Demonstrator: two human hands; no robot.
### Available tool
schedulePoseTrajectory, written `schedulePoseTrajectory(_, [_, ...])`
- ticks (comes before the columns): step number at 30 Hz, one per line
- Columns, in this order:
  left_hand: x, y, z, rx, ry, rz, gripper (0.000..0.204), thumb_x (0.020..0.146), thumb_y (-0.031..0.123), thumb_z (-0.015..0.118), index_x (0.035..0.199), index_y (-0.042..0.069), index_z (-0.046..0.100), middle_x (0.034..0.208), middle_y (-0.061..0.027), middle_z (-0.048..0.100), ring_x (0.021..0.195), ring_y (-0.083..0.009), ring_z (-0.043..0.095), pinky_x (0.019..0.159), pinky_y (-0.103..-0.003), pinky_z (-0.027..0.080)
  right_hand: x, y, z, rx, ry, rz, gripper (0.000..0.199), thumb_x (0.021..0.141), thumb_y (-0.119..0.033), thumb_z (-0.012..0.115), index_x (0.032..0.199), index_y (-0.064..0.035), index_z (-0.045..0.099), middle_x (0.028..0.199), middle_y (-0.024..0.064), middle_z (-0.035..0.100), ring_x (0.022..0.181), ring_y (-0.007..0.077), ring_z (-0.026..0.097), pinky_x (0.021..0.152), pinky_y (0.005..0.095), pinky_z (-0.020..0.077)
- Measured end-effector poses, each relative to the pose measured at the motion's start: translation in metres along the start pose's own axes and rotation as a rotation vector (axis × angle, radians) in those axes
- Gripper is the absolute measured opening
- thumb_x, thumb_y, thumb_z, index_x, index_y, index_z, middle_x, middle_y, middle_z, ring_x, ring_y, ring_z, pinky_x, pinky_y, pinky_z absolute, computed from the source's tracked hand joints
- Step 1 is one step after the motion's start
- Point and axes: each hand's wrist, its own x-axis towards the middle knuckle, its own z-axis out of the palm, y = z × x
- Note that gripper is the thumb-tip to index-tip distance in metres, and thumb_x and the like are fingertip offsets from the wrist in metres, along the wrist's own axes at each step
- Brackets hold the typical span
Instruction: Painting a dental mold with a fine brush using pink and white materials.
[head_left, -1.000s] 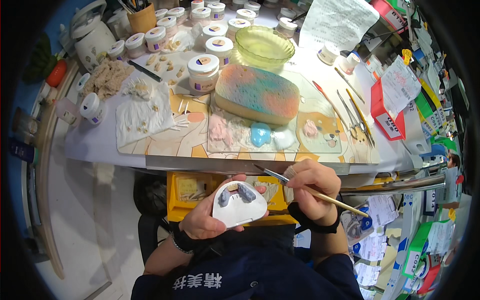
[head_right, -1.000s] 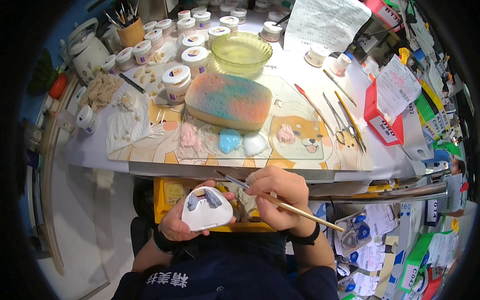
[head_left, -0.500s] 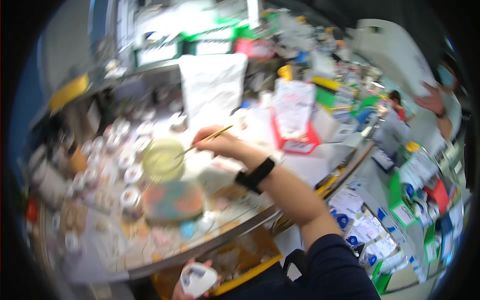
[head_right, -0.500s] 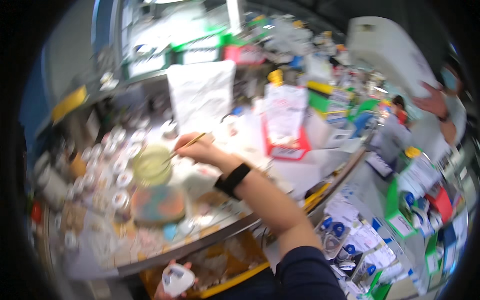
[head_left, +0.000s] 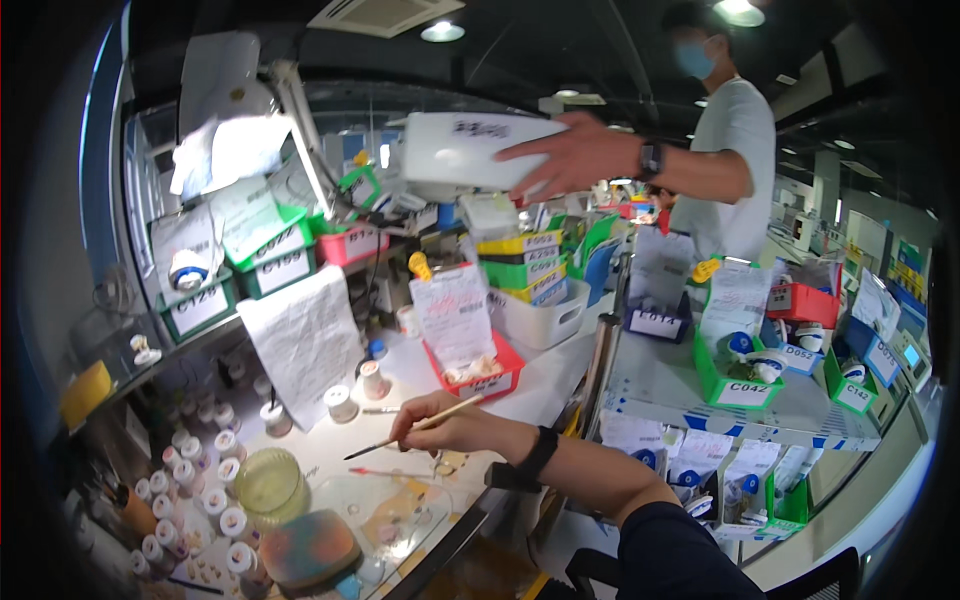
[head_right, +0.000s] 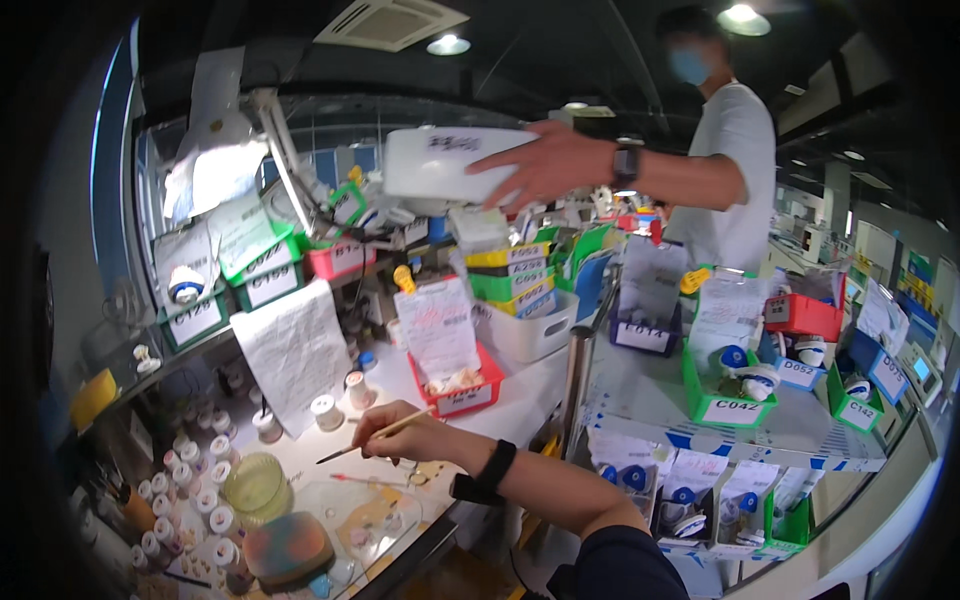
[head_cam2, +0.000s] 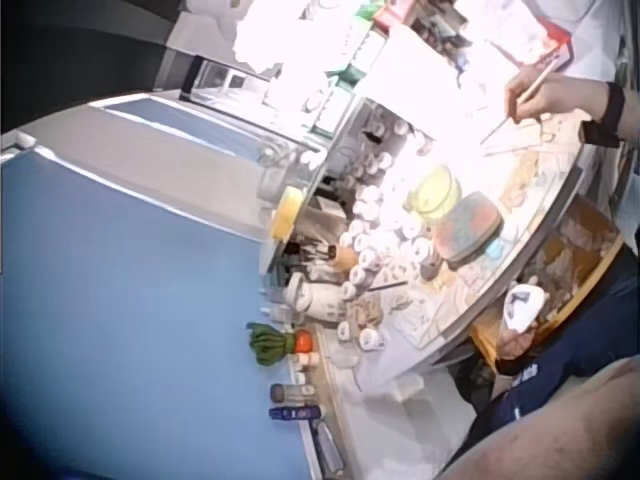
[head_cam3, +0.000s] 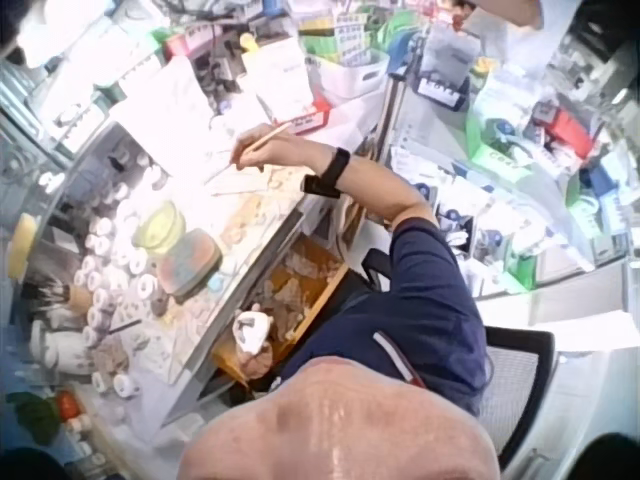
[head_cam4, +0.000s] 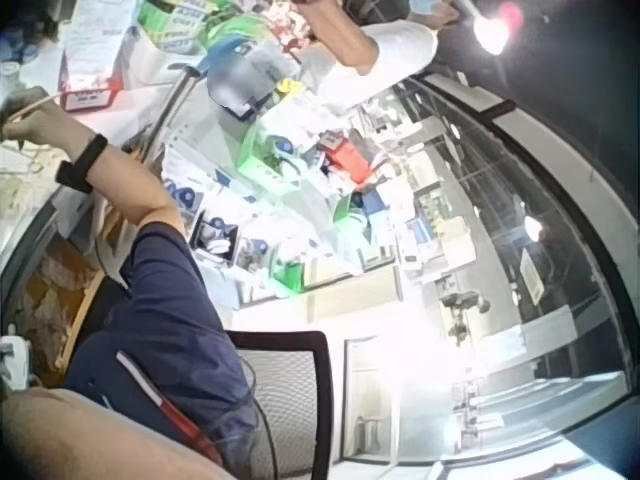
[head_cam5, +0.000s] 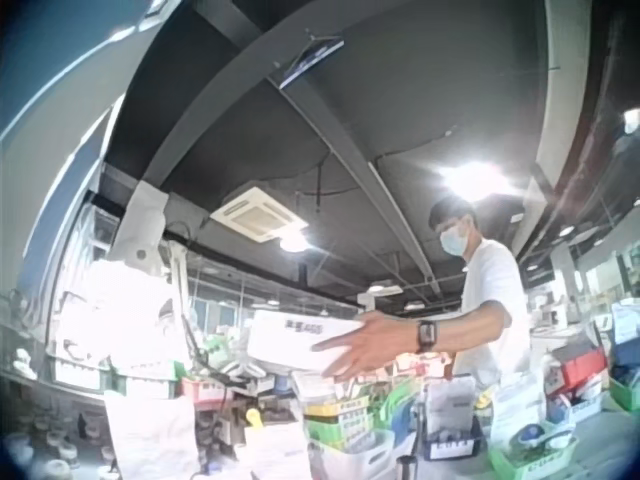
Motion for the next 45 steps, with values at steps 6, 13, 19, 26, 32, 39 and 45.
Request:
schedulePoseTrajectory(6, [0.009,-0.002,0.000,0.025,-0.058,0.009,0.082,0.071,-0.008,0.066,0.141,0.014,0.028,0.149,-0.0155,0.020,0.128,-0.0375,0.037,0.077,-0.033,0.057,-0.036,-0.024,-0.029,-0.198,0.231,-0.063,0.017,0.083,-0.011,0.062,0.097,-0.0031,0.064,0.081,0.0021,0.064,0.064,0.0057,0.058,0.054,0.0206,0.0490])
schedulePoseTrajectory(13, [-0.015,-0.004,-0.004,0.050,-0.037,0.062,0.081,0.072,-0.006,0.066,0.140,0.014,0.028,0.148,-0.0154,0.021,0.128,-0.0371,0.037,0.078,-0.033,0.056,-0.067,-0.054,-0.062,-0.209,0.455,0.033,0.016,0.085,-0.012,0.062,0.099,-0.0051,0.063,0.074,-0.0004,0.062,0.052,0.0041,0.053,0.043,0.0193,0.0417])
schedulePoseTrajectory(19, [-0.016,0.004,0.000,0.086,-0.054,0.080,0.079,0.072,-0.005,0.066,0.140,0.014,0.029,0.147,-0.0154,0.022,0.127,-0.0368,0.037,0.078,-0.033,0.055,-0.099,-0.101,-0.169,0.013,0.923,-0.006,0.019,0.088,-0.025,0.053,0.077,-0.0098,0.057,0.055,-0.0021,0.046,0.040,0.0086,0.037,0.040,0.0261,0.0366])
schedulePoseTrajectory(26, [0.017,-0.009,-0.002,0.086,-0.114,0.145,0.077,0.072,-0.003,0.065,0.139,0.013,0.030,0.146,-0.0153,0.022,0.127,-0.0364,0.038,0.079,-0.033,0.054,-0.162,-0.147,-0.301,-0.376,1.194,0.444,0.024,0.083,-0.025,0.053,0.064,-0.0103,0.049,0.051,0.0018,0.041,0.036,0.0121,0.031,0.037,0.0303,0.0293])
schedulePoseTrajectory(32, [0.064,-0.013,0.004,0.130,-0.166,0.202,0.076,0.073,-0.002,0.065,0.138,0.013,0.030,0.145,-0.0152,0.023,0.127,-0.0361,0.038,0.080,-0.033,0.053,-0.176,-0.145,-0.353,-0.323,1.406,0.428,0.019,0.082,-0.020,0.053,0.068,-0.0098,0.047,0.046,-0.0014,0.034,0.033,0.0116,0.029,0.033,0.0299,0.0197])
schedulePoseTrajectory(39, [0.090,-0.011,0.010,0.202,-0.139,0.202,0.074,0.073,0.000,0.065,0.138,0.012,0.031,0.144,-0.0152,0.024,0.127,-0.0357,0.038,0.081,-0.033,0.053,-0.185,-0.096,-0.410,-0.376,1.394,0.396,0.023,0.081,-0.030,0.054,0.072,-0.0092,0.050,0.049,-0.0008,0.040,0.041,0.0134,0.039,0.040,0.0327,0.0302])
schedulePoseTrajectory(45, [0.072,-0.010,0.008,0.213,-0.079,0.176,0.073,0.073,0.002,0.065,0.137,0.012,0.031,0.143,-0.0151,0.025,0.126,-0.0354,0.038,0.082,-0.033,0.052,-0.187,-0.083,-0.433,-0.278,1.493,0.383,0.026,0.084,-0.034,0.053,0.068,-0.0135,0.049,0.047,-0.0016,0.038,0.040,0.0134,0.036,0.045,0.0350,0.0341])
